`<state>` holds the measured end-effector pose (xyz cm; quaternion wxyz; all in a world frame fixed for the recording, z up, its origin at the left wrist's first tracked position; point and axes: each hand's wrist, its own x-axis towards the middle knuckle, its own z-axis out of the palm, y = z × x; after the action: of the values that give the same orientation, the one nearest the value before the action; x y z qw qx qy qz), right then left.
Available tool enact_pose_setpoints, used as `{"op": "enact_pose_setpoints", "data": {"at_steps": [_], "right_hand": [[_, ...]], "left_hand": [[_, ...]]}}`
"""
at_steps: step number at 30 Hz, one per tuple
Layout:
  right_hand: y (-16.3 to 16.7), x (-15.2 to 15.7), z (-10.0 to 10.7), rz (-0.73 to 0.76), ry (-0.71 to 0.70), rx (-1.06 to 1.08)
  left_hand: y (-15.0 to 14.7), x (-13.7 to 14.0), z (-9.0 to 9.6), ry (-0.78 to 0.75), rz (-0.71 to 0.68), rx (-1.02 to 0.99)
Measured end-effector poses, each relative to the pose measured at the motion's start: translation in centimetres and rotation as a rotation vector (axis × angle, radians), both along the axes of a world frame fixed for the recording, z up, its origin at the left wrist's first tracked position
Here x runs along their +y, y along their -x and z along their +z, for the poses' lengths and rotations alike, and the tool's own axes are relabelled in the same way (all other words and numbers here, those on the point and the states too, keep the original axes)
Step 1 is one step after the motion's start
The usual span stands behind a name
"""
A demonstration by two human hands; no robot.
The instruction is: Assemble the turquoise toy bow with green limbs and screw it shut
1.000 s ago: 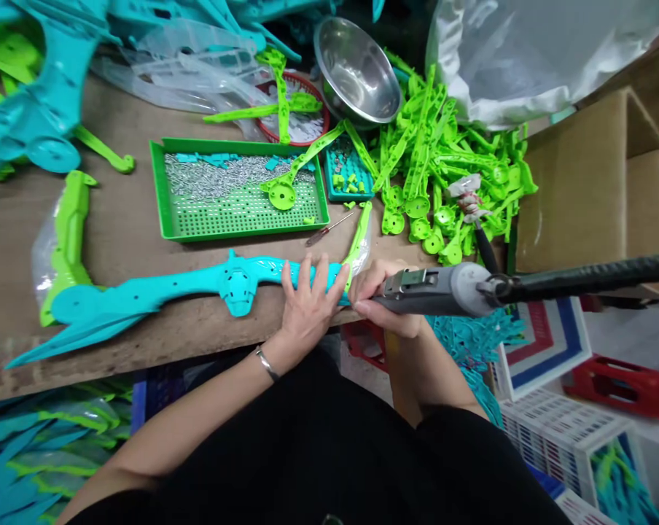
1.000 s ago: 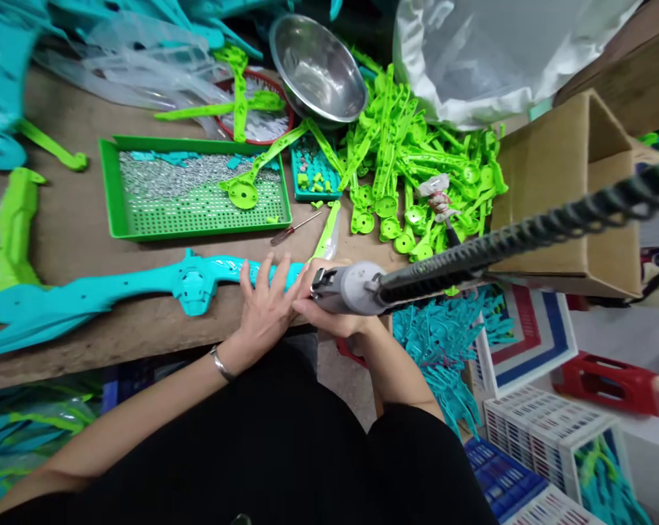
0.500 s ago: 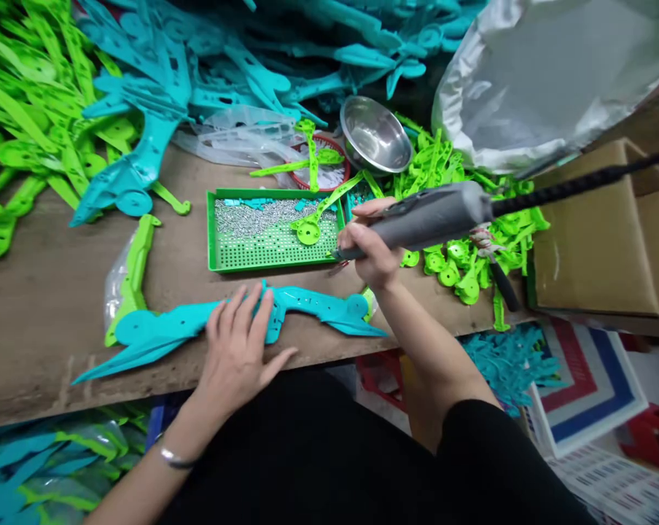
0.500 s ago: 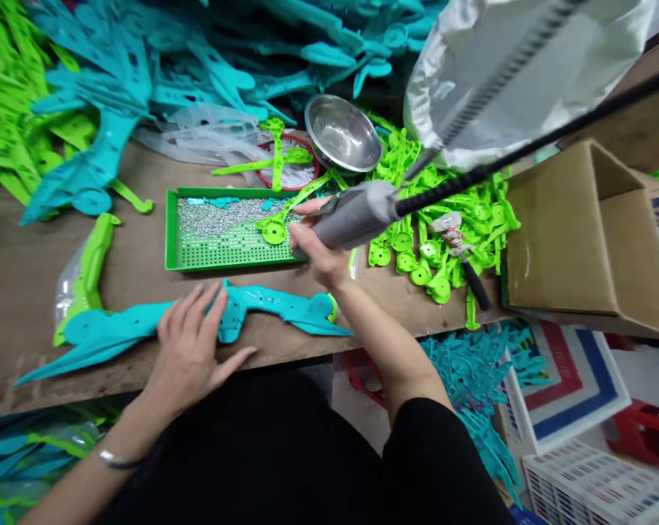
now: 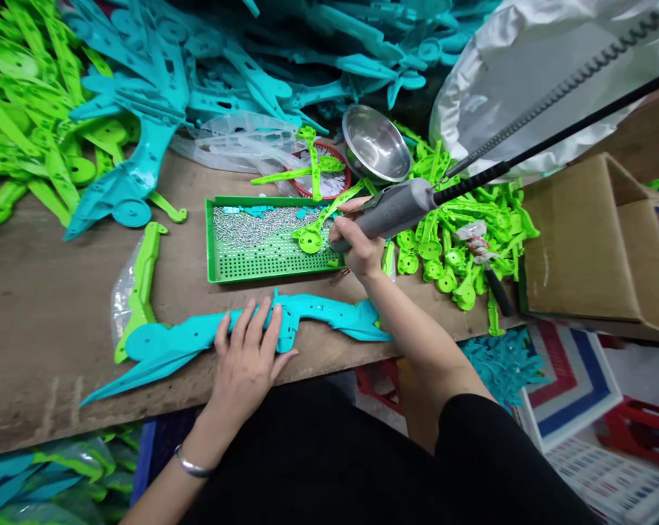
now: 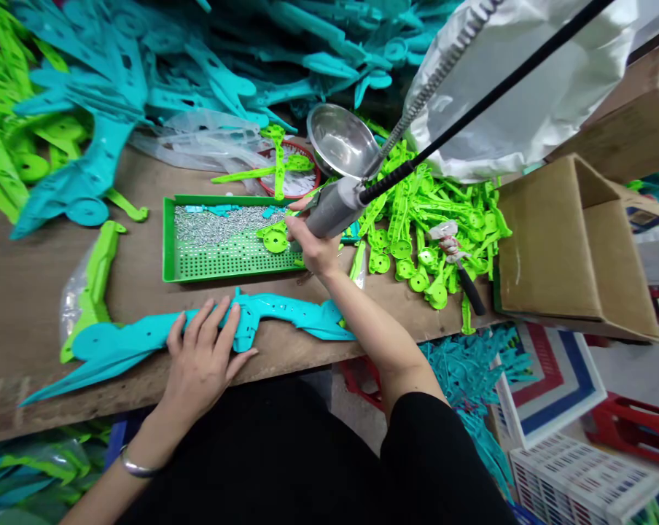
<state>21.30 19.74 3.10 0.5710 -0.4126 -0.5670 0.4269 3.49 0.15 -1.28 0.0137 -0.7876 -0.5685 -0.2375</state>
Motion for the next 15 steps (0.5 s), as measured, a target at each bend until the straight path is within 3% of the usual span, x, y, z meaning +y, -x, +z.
{"op": "enact_pose_setpoints", "data": {"at_steps": [10, 15], "right_hand": [[0.1, 0.5, 0.7, 0.084, -0.031, 0.032], [-0.5, -2.4, 2.9, 0.130, -0.075, 0.152]], "left_hand": [[-0.3, 0.4, 0.3, 0.077, -0.050, -0.021], [0.2, 0.3, 0.2, 0.073, -0.060, -0.025]]}}
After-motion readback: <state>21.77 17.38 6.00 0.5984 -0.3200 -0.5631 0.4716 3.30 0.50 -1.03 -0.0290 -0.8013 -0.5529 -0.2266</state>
